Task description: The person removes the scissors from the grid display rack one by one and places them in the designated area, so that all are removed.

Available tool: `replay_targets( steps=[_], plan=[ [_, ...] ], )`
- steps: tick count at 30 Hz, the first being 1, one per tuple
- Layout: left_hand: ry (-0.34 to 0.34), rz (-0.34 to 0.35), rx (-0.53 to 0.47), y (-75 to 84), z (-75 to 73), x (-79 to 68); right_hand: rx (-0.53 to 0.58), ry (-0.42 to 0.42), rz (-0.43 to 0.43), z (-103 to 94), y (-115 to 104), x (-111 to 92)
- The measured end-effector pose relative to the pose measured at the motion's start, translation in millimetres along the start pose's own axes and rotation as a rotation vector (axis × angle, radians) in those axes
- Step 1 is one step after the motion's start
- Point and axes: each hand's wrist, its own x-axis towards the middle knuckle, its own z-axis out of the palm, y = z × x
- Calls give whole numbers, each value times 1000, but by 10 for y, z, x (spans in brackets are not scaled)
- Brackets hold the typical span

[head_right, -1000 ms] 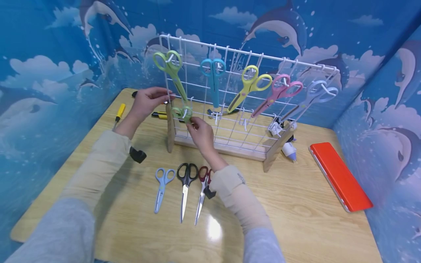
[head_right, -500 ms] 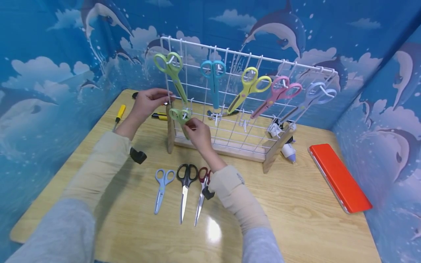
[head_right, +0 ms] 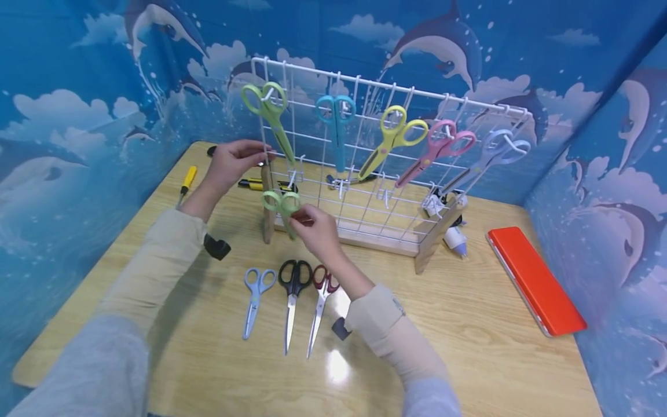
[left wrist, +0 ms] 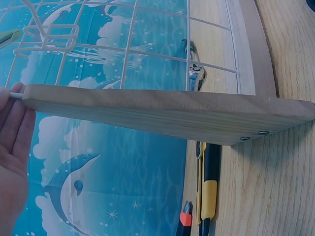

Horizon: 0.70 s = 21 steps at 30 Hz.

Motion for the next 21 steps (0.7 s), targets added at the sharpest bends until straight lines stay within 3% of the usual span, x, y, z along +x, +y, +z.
replay_targets(
  steps=[4, 5, 12, 13, 14, 15, 17, 18, 19, 21],
  plan=[
    [9, -15, -27, 435, 121, -176, 35, -22, 53, -97, 19, -198],
    [8, -4, -33, 303, 87, -129, 42, -29, 66, -122, 29, -249],
    [42, -26, 48, 672, 199, -291, 113, -48, 269, -299, 277, -589],
    [28, -24, 27, 503, 146, -216, 138, -39, 290, -315, 358, -632],
    [18, -23, -2, 427, 118, -187, 160, -28, 310, -327, 477, -671],
    [27, -45, 14, 462, 132, -194, 197, -25, 308, -339, 647, -710],
    [20, -42, -6, 273, 75, -116, 248, -11, 326, -359, 958, -773],
    [12, -48, -18, 325, 85, -134, 264, -6, 343, -373, 1093, -802],
    [5, -54, -37, 265, 68, -106, 279, -2, 369, -394, 1194, -831],
    [18, -51, -14, 390, 117, -160, 302, -1, 418, -444, 1314, -891]
  ],
)
